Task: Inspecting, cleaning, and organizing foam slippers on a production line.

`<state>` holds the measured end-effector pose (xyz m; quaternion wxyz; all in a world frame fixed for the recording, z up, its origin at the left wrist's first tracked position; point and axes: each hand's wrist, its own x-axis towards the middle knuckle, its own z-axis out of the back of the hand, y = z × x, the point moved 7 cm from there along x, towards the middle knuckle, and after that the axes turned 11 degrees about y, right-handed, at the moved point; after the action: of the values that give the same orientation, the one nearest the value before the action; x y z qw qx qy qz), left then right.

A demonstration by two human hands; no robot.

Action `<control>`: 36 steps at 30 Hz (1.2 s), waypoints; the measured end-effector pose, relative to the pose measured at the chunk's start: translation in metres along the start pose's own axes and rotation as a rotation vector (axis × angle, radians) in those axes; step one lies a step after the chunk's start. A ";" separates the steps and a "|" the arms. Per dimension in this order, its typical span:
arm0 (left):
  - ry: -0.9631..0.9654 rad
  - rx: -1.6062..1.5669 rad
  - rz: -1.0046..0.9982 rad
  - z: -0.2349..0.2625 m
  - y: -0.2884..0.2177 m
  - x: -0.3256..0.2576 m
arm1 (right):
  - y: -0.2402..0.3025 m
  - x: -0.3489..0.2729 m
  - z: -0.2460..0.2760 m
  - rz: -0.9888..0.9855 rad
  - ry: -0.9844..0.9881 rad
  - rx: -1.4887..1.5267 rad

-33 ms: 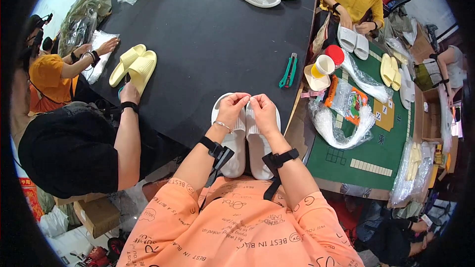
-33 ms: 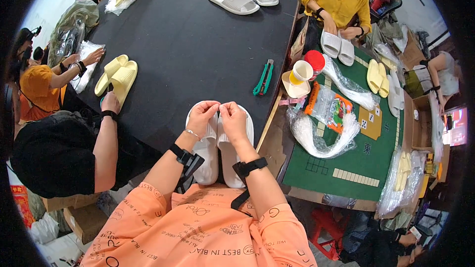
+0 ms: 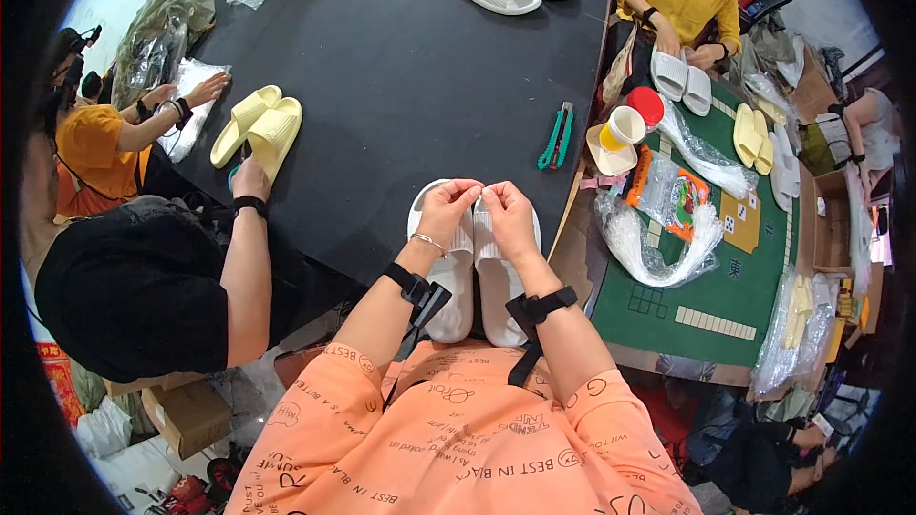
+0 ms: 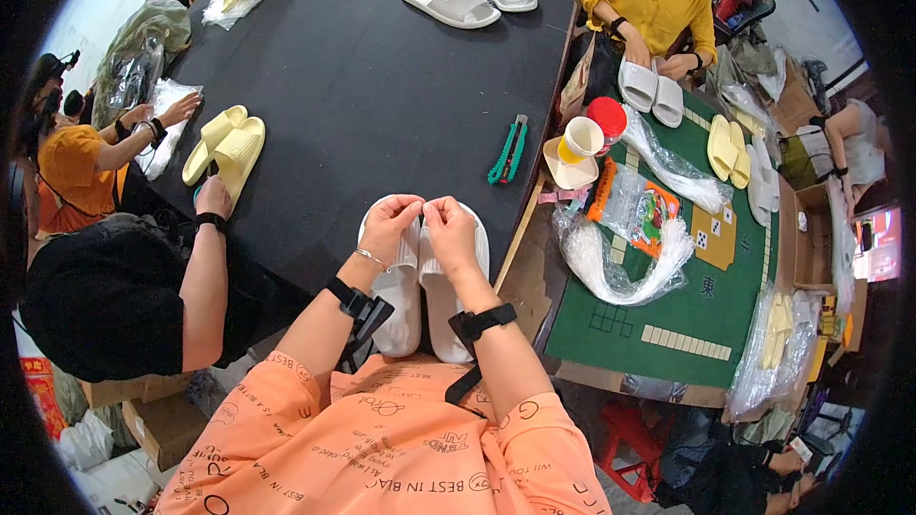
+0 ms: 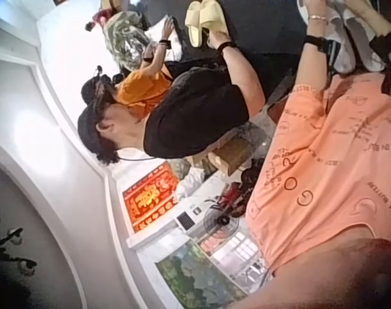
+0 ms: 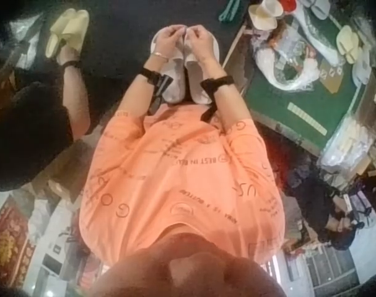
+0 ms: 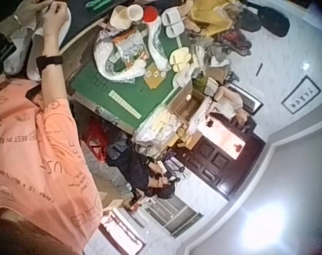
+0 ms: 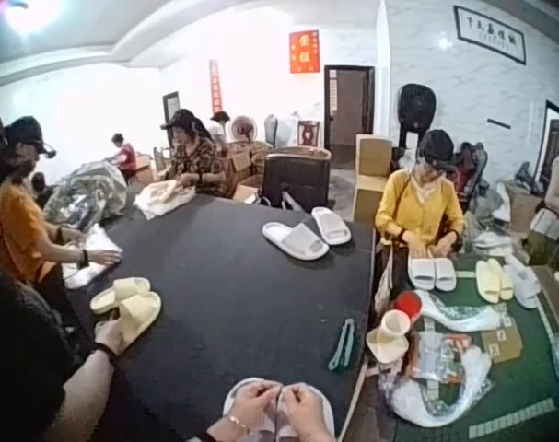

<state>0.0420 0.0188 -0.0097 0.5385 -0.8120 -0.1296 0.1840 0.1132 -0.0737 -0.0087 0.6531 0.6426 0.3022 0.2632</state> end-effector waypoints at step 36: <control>-0.004 0.041 0.074 0.000 0.009 -0.005 | -0.016 -0.002 -0.001 -0.026 0.086 0.206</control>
<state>0.0380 0.0129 -0.0174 0.5474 -0.8048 -0.0966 0.2079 0.1103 -0.0746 -0.0243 0.5735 0.6902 0.3639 0.2496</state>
